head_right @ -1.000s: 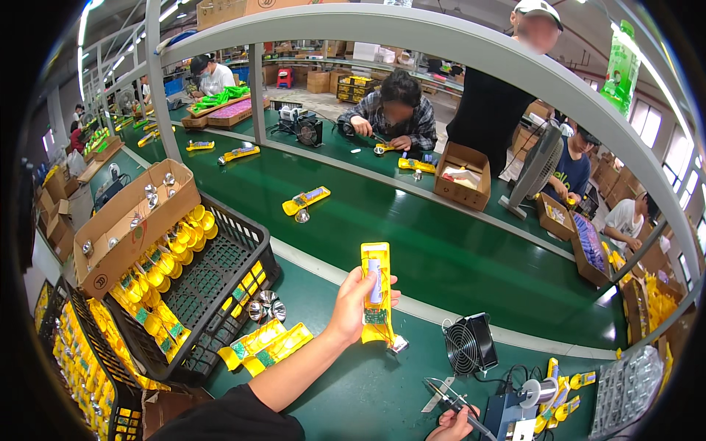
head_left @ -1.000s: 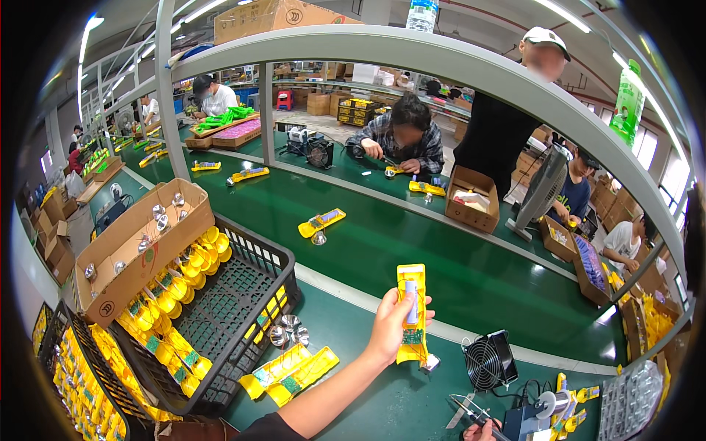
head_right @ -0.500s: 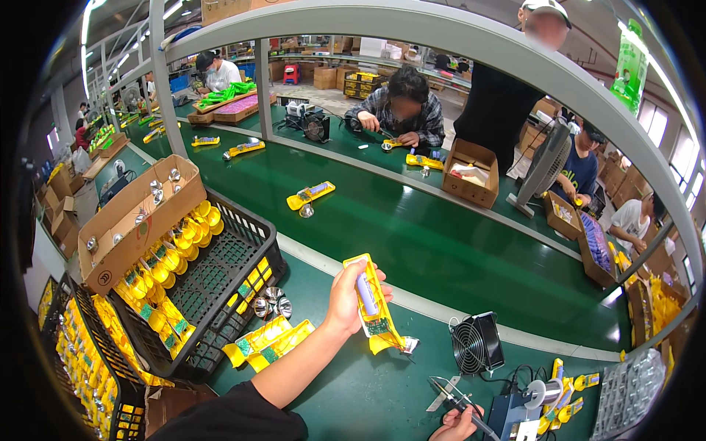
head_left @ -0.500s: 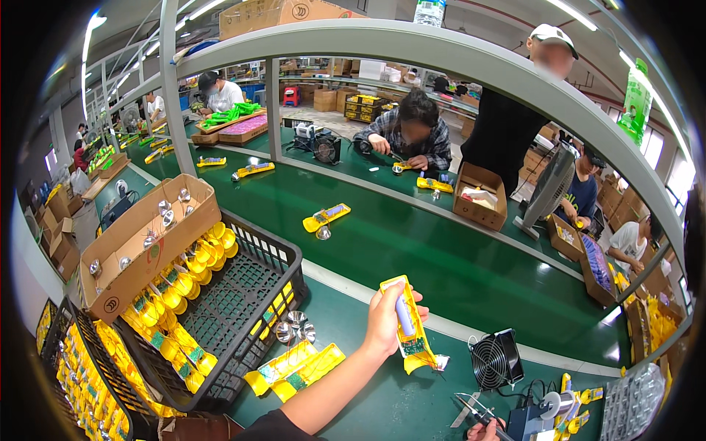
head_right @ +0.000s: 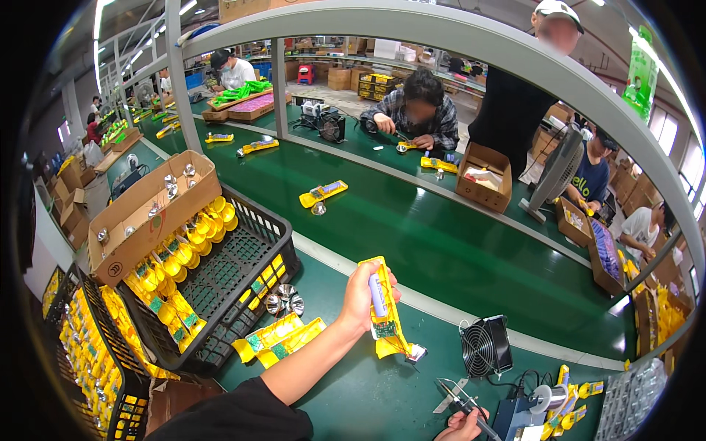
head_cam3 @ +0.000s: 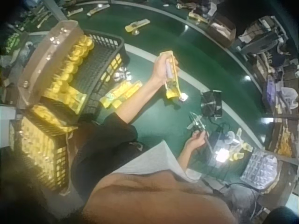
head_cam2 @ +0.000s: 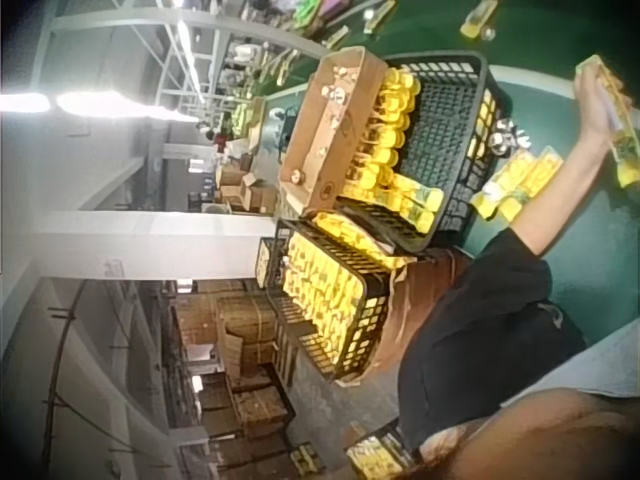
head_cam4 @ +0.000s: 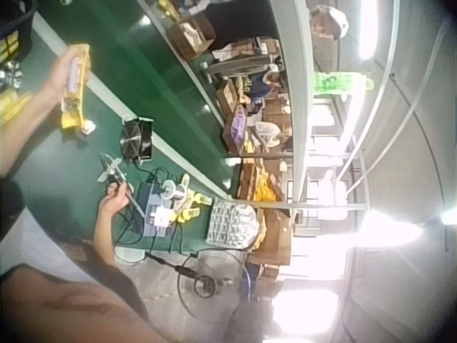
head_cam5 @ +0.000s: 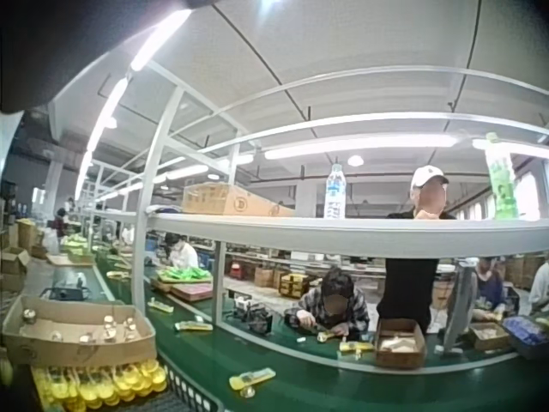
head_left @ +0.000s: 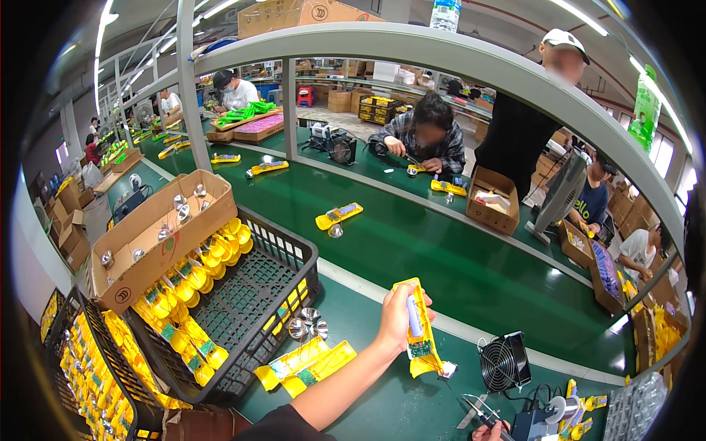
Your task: The person takes flashlight components from a crate, solders wires to circuit boards inside the flashlight casings using a soldering iron, and places assembled flashlights onto a conveyor belt.
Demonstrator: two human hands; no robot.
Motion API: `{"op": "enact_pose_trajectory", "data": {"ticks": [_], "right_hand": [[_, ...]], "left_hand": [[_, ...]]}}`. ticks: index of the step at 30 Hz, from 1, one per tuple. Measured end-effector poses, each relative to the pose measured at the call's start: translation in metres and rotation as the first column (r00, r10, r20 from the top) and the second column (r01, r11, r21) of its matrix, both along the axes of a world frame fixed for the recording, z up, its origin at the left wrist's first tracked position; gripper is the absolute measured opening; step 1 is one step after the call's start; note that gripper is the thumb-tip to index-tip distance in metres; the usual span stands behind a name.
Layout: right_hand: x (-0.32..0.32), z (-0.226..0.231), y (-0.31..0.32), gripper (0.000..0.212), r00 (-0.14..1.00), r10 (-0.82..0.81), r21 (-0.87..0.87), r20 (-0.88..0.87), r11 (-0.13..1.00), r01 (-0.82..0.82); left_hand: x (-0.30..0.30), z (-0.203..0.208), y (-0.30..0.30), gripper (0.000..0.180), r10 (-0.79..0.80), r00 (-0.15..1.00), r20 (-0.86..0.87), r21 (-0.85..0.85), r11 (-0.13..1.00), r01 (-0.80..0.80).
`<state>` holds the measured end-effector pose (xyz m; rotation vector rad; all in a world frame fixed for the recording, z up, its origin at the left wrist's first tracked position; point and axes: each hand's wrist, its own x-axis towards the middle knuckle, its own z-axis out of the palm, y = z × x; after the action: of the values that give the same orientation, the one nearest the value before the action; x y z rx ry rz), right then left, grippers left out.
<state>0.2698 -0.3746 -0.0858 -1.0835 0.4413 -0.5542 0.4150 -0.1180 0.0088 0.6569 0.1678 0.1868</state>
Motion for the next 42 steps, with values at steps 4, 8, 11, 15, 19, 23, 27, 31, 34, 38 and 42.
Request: {"op": "enact_pose_trajectory", "data": {"ticks": [4,8,11,15,19,23,27,31,34,38,42], "right_hand": [[0.004,0.004,0.004,0.011,1.0,-0.029,0.018,0.003,0.999,0.029],[0.004,0.006,0.003,0.009,0.997,-0.015,0.02,-0.071,1.0,0.017],[0.005,0.009,0.004,0.008,0.997,0.022,0.002,-0.068,1.0,-0.022],[0.002,-0.001,-0.006,0.012,0.996,0.047,-0.006,-0.073,0.999,-0.047],[-0.001,-0.001,-0.015,0.019,0.966,-0.04,0.034,-0.257,0.998,0.051],[-0.014,0.005,-0.014,0.017,0.971,-0.08,-0.882,-0.223,0.442,-0.166],[-0.011,0.0,-0.017,0.012,0.966,0.011,-0.137,-0.257,0.989,-0.047],[0.003,-0.017,-0.019,0.019,0.973,0.047,-0.118,-0.227,0.99,-0.076],[-0.002,0.013,-0.012,0.02,0.989,-0.05,-0.823,-0.139,0.562,-0.087],[-0.005,0.019,-0.005,0.02,0.987,-0.013,-0.824,-0.159,0.553,-0.126],[-0.004,0.024,0.006,0.018,0.985,0.082,-0.108,-0.152,0.989,-0.099]], "left_hand": [[0.028,-0.01,0.013,0.026,-0.113,0.98,-0.162,-0.05,0.993,0.106],[0.104,-0.044,0.035,0.032,-0.123,0.94,-0.32,0.398,0.882,0.251],[0.161,-0.054,0.065,0.046,0.157,0.903,-0.4,0.885,0.322,0.336],[0.212,-0.059,0.124,0.053,0.232,0.929,-0.288,0.918,-0.207,0.337],[0.262,-0.079,0.167,0.057,0.275,0.948,-0.159,0.873,-0.409,0.265],[0.279,-0.093,0.189,0.058,0.318,0.945,0.078,0.923,-0.381,0.052],[0.286,-0.077,0.168,0.05,0.33,0.887,0.324,0.881,-0.447,-0.156],[0.284,-0.062,0.17,0.034,0.199,0.816,0.543,0.809,-0.387,-0.443],[0.273,0.004,0.131,0.027,0.008,0.85,0.526,0.809,-0.315,-0.497],[0.213,0.086,0.101,0.043,-0.306,0.947,-0.093,0.796,-0.595,-0.114],[0.102,0.121,0.079,0.043,-0.309,0.869,-0.385,0.546,-0.836,-0.055]]}}
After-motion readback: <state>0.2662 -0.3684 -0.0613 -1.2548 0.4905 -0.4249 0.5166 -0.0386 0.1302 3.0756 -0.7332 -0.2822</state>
